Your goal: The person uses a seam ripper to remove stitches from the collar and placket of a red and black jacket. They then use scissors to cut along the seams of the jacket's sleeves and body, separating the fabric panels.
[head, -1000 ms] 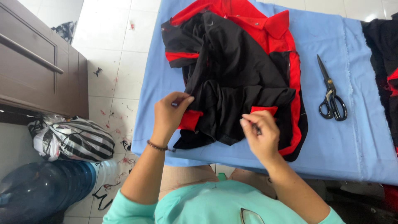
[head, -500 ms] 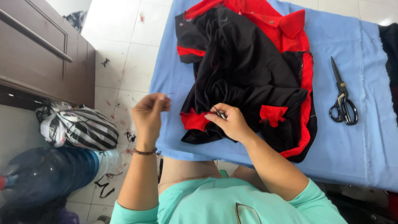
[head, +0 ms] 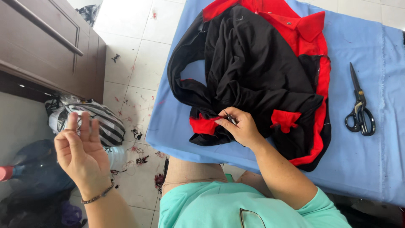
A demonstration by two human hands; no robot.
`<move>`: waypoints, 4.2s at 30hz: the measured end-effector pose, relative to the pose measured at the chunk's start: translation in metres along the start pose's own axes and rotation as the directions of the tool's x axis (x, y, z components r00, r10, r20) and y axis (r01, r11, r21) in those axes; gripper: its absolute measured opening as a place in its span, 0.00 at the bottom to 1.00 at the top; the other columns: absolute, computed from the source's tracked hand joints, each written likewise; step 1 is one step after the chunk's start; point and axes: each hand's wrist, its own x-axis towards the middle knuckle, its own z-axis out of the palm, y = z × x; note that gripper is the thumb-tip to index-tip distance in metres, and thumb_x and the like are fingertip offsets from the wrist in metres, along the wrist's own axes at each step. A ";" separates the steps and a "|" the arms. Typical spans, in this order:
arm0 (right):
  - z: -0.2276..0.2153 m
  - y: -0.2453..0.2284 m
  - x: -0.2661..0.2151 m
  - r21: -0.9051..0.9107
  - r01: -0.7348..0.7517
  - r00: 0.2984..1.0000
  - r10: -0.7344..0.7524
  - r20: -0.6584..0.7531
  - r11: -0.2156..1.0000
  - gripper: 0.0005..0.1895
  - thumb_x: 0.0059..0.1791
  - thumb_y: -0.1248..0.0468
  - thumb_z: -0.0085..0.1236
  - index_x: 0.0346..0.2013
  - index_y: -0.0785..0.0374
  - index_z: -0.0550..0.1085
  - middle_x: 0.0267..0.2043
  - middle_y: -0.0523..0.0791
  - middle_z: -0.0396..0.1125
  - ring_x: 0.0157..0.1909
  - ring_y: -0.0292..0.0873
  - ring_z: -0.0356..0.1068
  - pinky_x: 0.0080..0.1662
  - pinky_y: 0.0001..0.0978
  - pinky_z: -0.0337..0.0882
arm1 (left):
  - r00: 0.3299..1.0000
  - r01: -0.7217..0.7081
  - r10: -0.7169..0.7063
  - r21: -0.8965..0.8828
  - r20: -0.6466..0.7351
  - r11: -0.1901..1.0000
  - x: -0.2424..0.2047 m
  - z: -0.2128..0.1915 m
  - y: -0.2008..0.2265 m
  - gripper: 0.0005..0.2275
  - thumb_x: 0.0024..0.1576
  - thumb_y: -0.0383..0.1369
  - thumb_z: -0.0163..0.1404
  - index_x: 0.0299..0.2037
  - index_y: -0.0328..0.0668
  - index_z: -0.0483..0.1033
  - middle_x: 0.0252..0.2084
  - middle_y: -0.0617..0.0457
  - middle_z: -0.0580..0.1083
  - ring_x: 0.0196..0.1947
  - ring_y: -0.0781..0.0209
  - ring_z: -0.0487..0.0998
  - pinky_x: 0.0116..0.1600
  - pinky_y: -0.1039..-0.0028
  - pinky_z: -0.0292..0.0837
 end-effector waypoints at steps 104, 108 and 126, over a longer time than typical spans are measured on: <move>-0.097 -0.024 -0.076 -0.376 0.363 0.873 -0.452 -0.183 0.853 0.14 0.39 0.65 0.79 0.34 0.60 0.80 0.36 0.44 0.72 0.40 0.43 0.71 0.47 0.33 0.72 | 0.516 -0.831 0.170 0.443 0.840 0.337 -0.113 0.112 -0.057 0.03 0.61 0.31 0.57 0.43 0.51 0.81 0.48 0.61 0.77 0.50 0.54 0.73 0.56 0.63 0.60; -0.048 0.024 -0.078 -0.507 0.254 0.966 -0.238 0.099 0.823 0.12 0.46 0.54 0.70 0.39 0.52 0.77 0.42 0.37 0.65 0.33 0.36 0.70 0.29 0.30 0.67 | 0.618 -0.737 0.168 0.492 0.768 0.464 -0.102 0.114 -0.049 0.04 0.61 0.28 0.56 0.43 0.48 0.80 0.45 0.60 0.78 0.44 0.58 0.74 0.51 0.68 0.63; -0.181 0.015 -0.205 -0.126 -0.256 0.675 0.084 -0.733 0.958 0.05 0.56 0.71 0.60 0.48 0.63 0.77 0.35 0.42 0.69 0.25 0.32 0.61 0.32 0.20 0.62 | 0.661 -0.714 0.263 0.481 0.703 0.509 -0.034 0.129 -0.051 0.16 0.55 0.13 0.46 0.53 0.30 0.74 0.56 0.37 0.67 0.59 0.39 0.70 0.68 0.51 0.66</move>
